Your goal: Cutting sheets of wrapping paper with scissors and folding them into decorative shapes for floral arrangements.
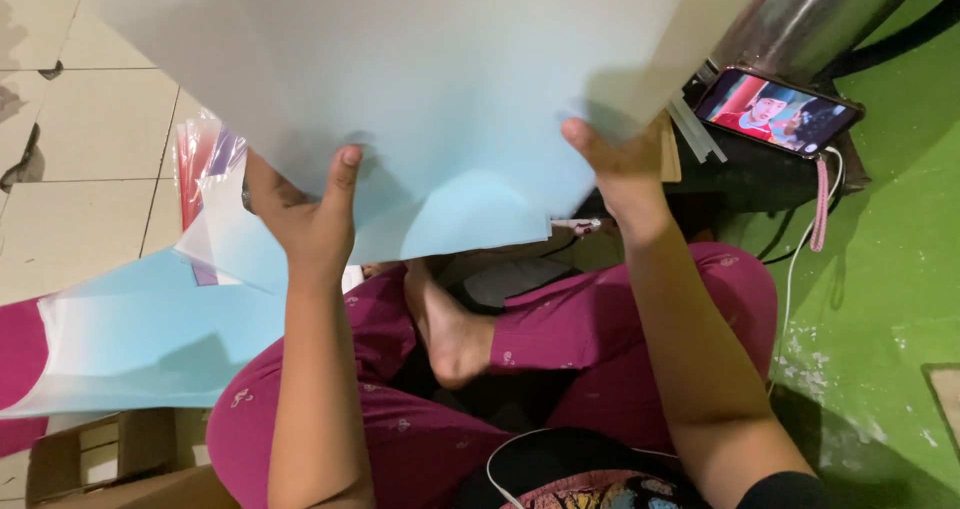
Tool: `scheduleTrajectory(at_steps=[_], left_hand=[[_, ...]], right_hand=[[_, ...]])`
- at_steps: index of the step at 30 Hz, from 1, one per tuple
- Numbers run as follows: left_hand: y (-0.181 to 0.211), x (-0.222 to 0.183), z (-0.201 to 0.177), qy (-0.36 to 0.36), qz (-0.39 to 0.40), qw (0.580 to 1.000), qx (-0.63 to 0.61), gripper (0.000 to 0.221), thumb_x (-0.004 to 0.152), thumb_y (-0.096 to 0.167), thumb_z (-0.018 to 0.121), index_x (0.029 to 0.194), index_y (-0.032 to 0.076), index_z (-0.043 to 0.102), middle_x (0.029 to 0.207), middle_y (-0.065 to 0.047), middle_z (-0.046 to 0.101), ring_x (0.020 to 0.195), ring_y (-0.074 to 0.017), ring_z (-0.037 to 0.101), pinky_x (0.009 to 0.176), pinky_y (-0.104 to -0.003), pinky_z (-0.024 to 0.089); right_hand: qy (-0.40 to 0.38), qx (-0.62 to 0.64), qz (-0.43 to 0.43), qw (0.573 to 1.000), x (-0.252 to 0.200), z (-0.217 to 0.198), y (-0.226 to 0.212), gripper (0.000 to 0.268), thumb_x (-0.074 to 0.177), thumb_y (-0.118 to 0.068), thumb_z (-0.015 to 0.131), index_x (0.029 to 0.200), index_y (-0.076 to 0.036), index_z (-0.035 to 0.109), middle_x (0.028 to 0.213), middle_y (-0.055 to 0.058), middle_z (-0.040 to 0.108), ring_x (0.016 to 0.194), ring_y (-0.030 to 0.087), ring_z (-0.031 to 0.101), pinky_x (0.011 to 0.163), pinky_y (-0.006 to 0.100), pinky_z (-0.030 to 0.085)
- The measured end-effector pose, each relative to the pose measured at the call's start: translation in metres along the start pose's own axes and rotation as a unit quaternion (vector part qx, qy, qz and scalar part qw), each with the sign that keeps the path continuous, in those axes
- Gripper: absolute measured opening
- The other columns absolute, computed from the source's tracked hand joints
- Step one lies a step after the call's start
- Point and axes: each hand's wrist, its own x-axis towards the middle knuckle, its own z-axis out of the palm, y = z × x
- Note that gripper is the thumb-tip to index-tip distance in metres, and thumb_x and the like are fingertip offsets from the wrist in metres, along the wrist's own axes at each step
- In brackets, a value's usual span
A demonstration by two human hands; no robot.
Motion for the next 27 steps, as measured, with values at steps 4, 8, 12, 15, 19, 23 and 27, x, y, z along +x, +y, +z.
scheduleTrajectory(at_steps=[4, 8, 12, 15, 19, 23, 27], left_hand=[[-0.034, -0.007, 0.003, -0.039, -0.062, 0.997, -0.022, 0.062, 0.088, 0.017, 0.092, 0.137, 0.009, 0.055, 0.122, -0.008, 0.059, 0.115, -0.0172, 0.058, 0.110, -0.044, 0.043], [-0.048, -0.011, 0.014, -0.070, -0.122, 0.990, -0.019, 0.049, 0.088, 0.015, 0.089, 0.129, 0.008, 0.062, 0.112, -0.009, 0.067, 0.107, -0.0158, 0.059, 0.102, -0.046, 0.046], [-0.033, -0.010, 0.026, -0.081, -0.118, 0.990, -0.013, 0.024, 0.089, 0.008, 0.084, 0.106, 0.008, 0.069, 0.091, -0.008, 0.069, 0.093, -0.0126, 0.055, 0.090, -0.041, 0.050], [-0.010, -0.004, 0.029, -0.084, -0.079, 0.993, -0.002, 0.020, 0.093, 0.010, 0.081, 0.083, 0.009, 0.065, 0.069, -0.005, 0.059, 0.075, -0.0091, 0.052, 0.074, -0.033, 0.050], [0.021, 0.001, 0.027, -0.120, -0.142, 0.983, 0.006, 0.020, 0.094, 0.016, 0.083, 0.086, 0.013, 0.065, 0.072, 0.001, 0.063, 0.074, -0.0100, 0.055, 0.076, -0.032, 0.050], [0.040, 0.003, 0.028, -0.237, -0.201, 0.949, 0.062, 0.043, 0.074, 0.017, 0.094, 0.106, 0.006, 0.068, 0.094, -0.015, 0.072, 0.096, -0.0310, 0.070, 0.087, -0.049, 0.053], [0.020, -0.006, 0.020, -0.356, -0.193, 0.914, 0.023, 0.073, 0.075, 0.035, 0.090, 0.135, 0.006, 0.060, 0.129, -0.022, 0.068, 0.131, -0.0425, 0.057, 0.114, -0.056, 0.037]], right_hand=[[-0.008, -0.103, 0.034, 0.994, 0.002, 0.024, 0.002, 0.110, 0.076, -0.049, 0.100, 0.144, 0.012, 0.038, 0.130, 0.029, 0.057, 0.126, 0.036, 0.058, 0.108, 0.055, 0.045], [-0.025, -0.096, 0.061, 0.993, -0.002, 0.029, 0.005, 0.103, 0.081, -0.046, 0.099, 0.144, 0.010, 0.040, 0.131, 0.026, 0.056, 0.128, 0.032, 0.055, 0.110, 0.053, 0.041], [0.022, -0.091, 0.098, 0.991, -0.004, 0.029, 0.014, 0.098, 0.080, -0.041, 0.102, 0.141, 0.009, 0.044, 0.126, 0.025, 0.062, 0.120, 0.029, 0.064, 0.104, 0.048, 0.049], [0.050, -0.093, 0.129, 0.986, -0.006, 0.015, 0.005, 0.098, 0.083, -0.040, 0.099, 0.137, 0.016, 0.040, 0.124, 0.028, 0.061, 0.119, 0.032, 0.066, 0.105, 0.048, 0.047], [0.038, -0.032, 0.081, 0.996, -0.010, -0.018, -0.027, 0.055, 0.088, -0.019, 0.092, 0.128, 0.002, 0.059, 0.108, 0.012, 0.067, 0.101, 0.022, 0.067, 0.092, 0.045, 0.057], [0.046, -0.216, 0.264, 0.939, -0.022, -0.068, -0.043, 0.063, 0.078, -0.039, 0.092, 0.131, -0.017, 0.065, 0.113, 0.002, 0.072, 0.109, 0.020, 0.069, 0.099, 0.041, 0.050], [-0.015, -0.277, 0.307, 0.911, -0.032, -0.129, -0.033, 0.049, 0.080, -0.035, 0.086, 0.124, -0.021, 0.071, 0.112, 0.002, 0.072, 0.108, 0.019, 0.069, 0.096, 0.039, 0.049]])
